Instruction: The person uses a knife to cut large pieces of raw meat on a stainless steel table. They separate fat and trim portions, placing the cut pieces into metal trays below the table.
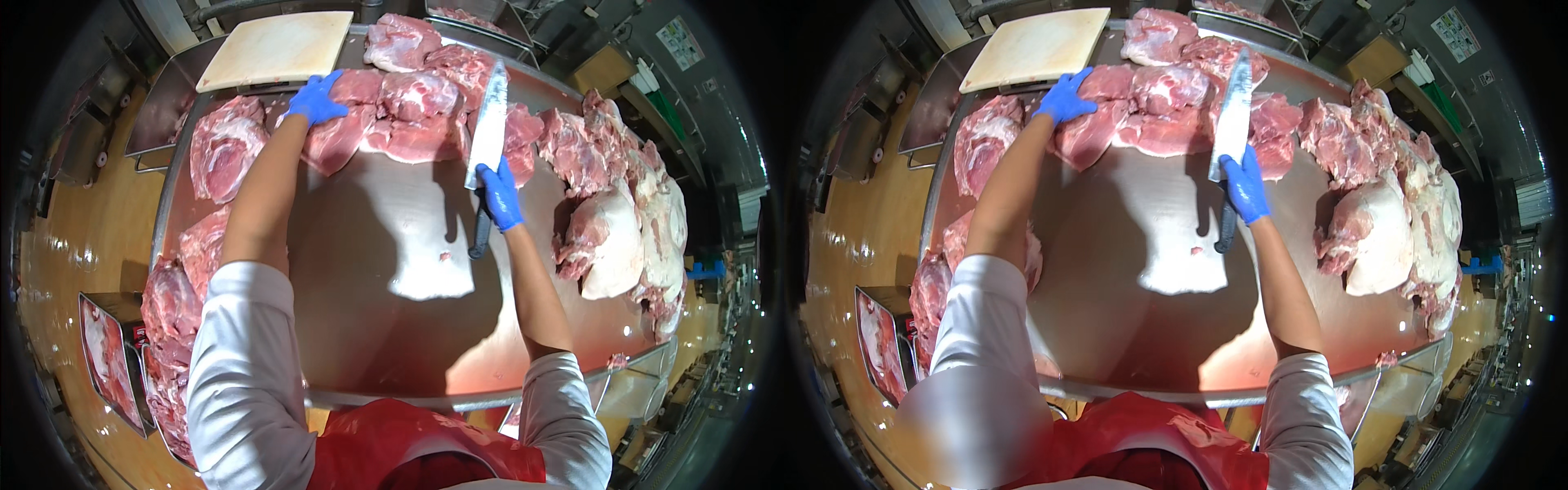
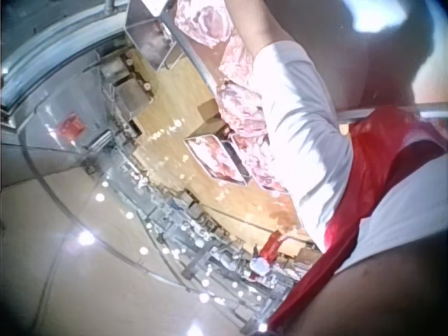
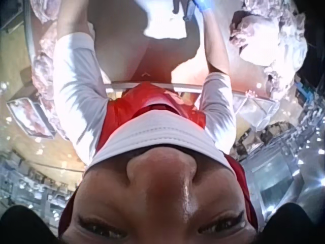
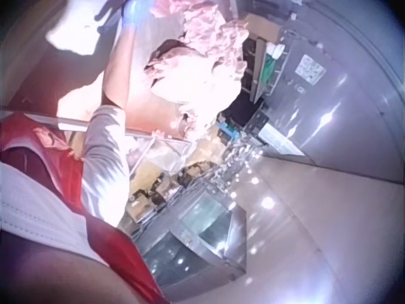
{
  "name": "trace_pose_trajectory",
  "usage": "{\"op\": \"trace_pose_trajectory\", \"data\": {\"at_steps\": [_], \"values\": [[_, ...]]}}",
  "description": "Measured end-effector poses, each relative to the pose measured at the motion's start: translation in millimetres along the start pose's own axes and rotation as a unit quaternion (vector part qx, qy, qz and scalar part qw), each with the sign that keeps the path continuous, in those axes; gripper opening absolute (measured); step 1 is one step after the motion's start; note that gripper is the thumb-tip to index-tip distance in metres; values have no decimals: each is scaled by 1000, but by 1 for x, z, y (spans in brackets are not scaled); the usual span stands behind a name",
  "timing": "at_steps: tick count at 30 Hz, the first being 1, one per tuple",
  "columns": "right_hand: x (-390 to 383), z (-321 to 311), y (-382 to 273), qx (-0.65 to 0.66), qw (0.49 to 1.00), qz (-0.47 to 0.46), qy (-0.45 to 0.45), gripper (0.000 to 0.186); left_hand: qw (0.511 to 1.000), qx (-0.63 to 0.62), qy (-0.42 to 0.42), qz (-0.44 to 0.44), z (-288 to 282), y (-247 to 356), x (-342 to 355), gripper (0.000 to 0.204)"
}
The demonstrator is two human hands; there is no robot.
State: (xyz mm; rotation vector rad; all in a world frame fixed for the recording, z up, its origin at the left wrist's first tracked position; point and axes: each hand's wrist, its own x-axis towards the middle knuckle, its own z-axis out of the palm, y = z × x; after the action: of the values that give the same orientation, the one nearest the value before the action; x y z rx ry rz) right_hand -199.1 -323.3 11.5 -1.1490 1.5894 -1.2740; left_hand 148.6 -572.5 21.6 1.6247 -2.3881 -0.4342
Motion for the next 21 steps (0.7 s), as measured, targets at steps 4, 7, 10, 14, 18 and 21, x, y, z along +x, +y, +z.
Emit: {"op": "trace_pose_trajectory", "data": {"at_steps": [4,7,10,14,18,21], "values": [[75,44,17,126,992,-5,-15,41,999,-3,21,-34,6,2,-21,98],[118,84,33,175,979,-75,69,33,999,12,24,-40,10,28,-39,94],[123,102,15,150,985,-85,20,33,994,43,47,-93,10,26,-96,92],[146,85,7,107,992,-49,35,27,995,-10,61,-81,9,46,-135,91],[129,45,-20,-267,953,-125,74,35,988,34,118,-91,8,26,-227,84],[165,-54,-21,-316,920,-228,46,31,986,30,150,-69,6,28,-264,79]]}}
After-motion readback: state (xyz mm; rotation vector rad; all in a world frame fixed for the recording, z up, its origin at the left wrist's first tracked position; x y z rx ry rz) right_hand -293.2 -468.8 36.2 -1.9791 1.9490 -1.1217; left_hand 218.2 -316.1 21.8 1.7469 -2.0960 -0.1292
